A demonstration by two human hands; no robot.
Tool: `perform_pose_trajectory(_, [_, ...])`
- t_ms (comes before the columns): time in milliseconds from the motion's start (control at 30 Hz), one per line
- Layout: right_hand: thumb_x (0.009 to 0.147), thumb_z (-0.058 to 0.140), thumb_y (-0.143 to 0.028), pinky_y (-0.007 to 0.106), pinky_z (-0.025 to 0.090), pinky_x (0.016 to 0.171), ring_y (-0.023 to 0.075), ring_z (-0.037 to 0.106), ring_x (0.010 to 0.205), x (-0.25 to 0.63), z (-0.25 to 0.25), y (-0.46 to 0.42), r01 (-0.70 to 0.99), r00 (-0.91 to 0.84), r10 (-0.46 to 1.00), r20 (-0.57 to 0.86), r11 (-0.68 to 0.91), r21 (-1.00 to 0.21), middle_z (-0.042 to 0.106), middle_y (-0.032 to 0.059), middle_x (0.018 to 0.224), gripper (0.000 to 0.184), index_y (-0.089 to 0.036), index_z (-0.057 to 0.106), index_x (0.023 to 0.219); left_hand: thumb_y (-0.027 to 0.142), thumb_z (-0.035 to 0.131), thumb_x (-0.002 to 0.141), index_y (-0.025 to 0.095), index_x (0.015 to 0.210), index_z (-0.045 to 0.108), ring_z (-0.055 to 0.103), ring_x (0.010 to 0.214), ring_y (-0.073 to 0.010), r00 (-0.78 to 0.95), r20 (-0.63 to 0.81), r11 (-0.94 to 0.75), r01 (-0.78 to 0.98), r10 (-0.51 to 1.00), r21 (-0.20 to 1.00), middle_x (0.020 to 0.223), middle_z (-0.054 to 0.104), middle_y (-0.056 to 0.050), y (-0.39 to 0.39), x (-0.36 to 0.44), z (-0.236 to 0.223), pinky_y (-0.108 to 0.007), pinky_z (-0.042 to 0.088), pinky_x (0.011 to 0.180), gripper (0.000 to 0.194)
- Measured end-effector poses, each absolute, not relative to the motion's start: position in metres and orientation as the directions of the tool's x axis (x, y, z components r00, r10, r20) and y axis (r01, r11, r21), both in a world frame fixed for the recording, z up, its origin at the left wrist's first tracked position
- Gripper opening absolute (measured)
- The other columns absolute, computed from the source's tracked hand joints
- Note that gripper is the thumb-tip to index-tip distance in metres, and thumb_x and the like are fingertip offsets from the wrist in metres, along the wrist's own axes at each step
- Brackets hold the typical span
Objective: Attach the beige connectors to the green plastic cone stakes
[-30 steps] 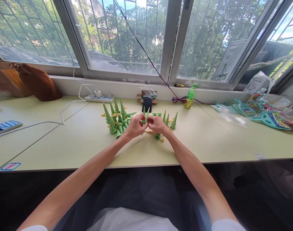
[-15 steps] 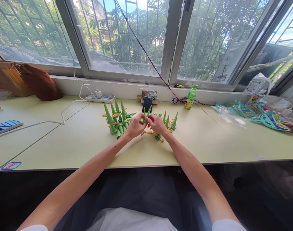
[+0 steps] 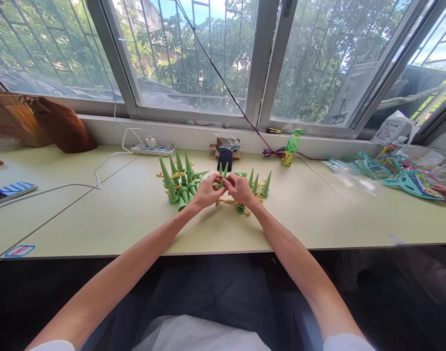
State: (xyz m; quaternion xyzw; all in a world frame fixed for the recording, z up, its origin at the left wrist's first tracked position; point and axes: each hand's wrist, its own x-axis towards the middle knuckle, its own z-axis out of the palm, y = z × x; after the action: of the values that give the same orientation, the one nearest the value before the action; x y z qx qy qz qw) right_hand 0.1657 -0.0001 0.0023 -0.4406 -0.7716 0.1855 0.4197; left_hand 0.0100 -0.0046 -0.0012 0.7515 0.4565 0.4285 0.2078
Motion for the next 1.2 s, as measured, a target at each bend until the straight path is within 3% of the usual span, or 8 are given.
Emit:
perform_pose_trajectory(167, [0.093, 0.048, -0.039, 0.025, 0.042, 0.057, 0.0136, 0.055, 0.051, 0.166, 0.003, -0.002, 0.551, -0.286, 0.833, 0.474, 0.547, -0.630, 0.058, -0.0007, 0.054, 0.030, -0.019, 0.056, 0.072, 0.027, 0.064, 0.075, 0.016, 0.090, 0.062, 0.061, 0.065, -0.0135, 0.202, 0.442, -0.476, 0.530, 0.874, 0.701, 0.086, 0.069, -0.005, -0.002, 0.010, -0.002, -0.024, 0.048, 0.059, 0.019])
perform_pose_trajectory(333, [0.094, 0.047, -0.043, 0.025, 0.042, 0.060, 0.0132, 0.054, 0.054, 0.165, 0.006, -0.004, 0.545, -0.304, 0.821, 0.483, 0.566, -0.619, 0.061, 0.0006, 0.058, 0.034, -0.019, 0.057, 0.071, 0.024, 0.065, 0.072, 0.016, 0.082, 0.060, 0.057, 0.055, -0.0102, 0.149, 0.344, -0.374, 0.416, 0.927, 0.829, 0.082, 0.068, -0.004, -0.005, 0.009, 0.004, -0.021, 0.044, 0.048, 0.014])
perform_pose_trajectory(500, [0.095, 0.044, -0.044, 0.025, 0.042, 0.060, 0.0134, 0.054, 0.056, 0.167, 0.007, -0.003, 0.537, -0.198, 0.794, 0.574, 0.578, -0.614, 0.064, 0.0021, 0.067, 0.034, -0.019, 0.059, 0.078, 0.033, 0.067, 0.077, 0.016, 0.081, 0.057, 0.046, 0.039, -0.0053, 0.064, 0.300, -0.305, 0.289, 0.952, 0.907, 0.085, 0.067, -0.006, -0.008, 0.006, 0.012, -0.022, 0.035, 0.034, 0.021])
perform_pose_trajectory(733, [0.093, 0.048, -0.036, 0.026, 0.043, 0.065, 0.0149, 0.057, 0.064, 0.176, 0.004, 0.005, 0.603, -0.131, 0.749, 0.649, 0.580, -0.547, 0.065, 0.0033, 0.072, 0.024, -0.018, 0.062, 0.085, 0.044, 0.059, 0.085, 0.016, 0.078, 0.057, 0.047, 0.038, -0.0066, 0.007, 0.352, -0.340, 0.286, 0.936, 0.896, 0.082, 0.067, -0.005, -0.005, 0.005, 0.009, -0.023, 0.035, 0.035, 0.029])
perform_pose_trajectory(1000, [0.084, 0.056, -0.022, 0.027, 0.044, 0.071, 0.0162, 0.058, 0.070, 0.179, -0.001, 0.010, 0.691, -0.268, 0.788, 0.554, 0.558, -0.460, 0.066, 0.0047, 0.078, 0.013, -0.017, 0.064, 0.094, 0.051, 0.056, 0.087, 0.018, 0.075, 0.052, 0.056, 0.041, -0.0103, -0.009, 0.397, -0.375, 0.312, 0.918, 0.873, 0.082, 0.066, -0.005, -0.010, 0.004, 0.014, -0.023, 0.037, 0.037, 0.036])
perform_pose_trajectory(1200, [0.081, 0.056, -0.013, 0.027, 0.042, 0.071, 0.0165, 0.058, 0.074, 0.182, -0.001, 0.008, 0.761, -0.386, 0.826, 0.410, 0.536, -0.365, 0.068, 0.0063, 0.083, 0.017, -0.016, 0.065, 0.095, 0.053, 0.055, 0.087, 0.018, 0.075, 0.053, 0.054, 0.041, -0.0095, 0.009, 0.412, -0.395, 0.306, 0.911, 0.866, 0.079, 0.066, -0.004, -0.009, 0.005, 0.013, -0.022, 0.035, 0.036, 0.037])
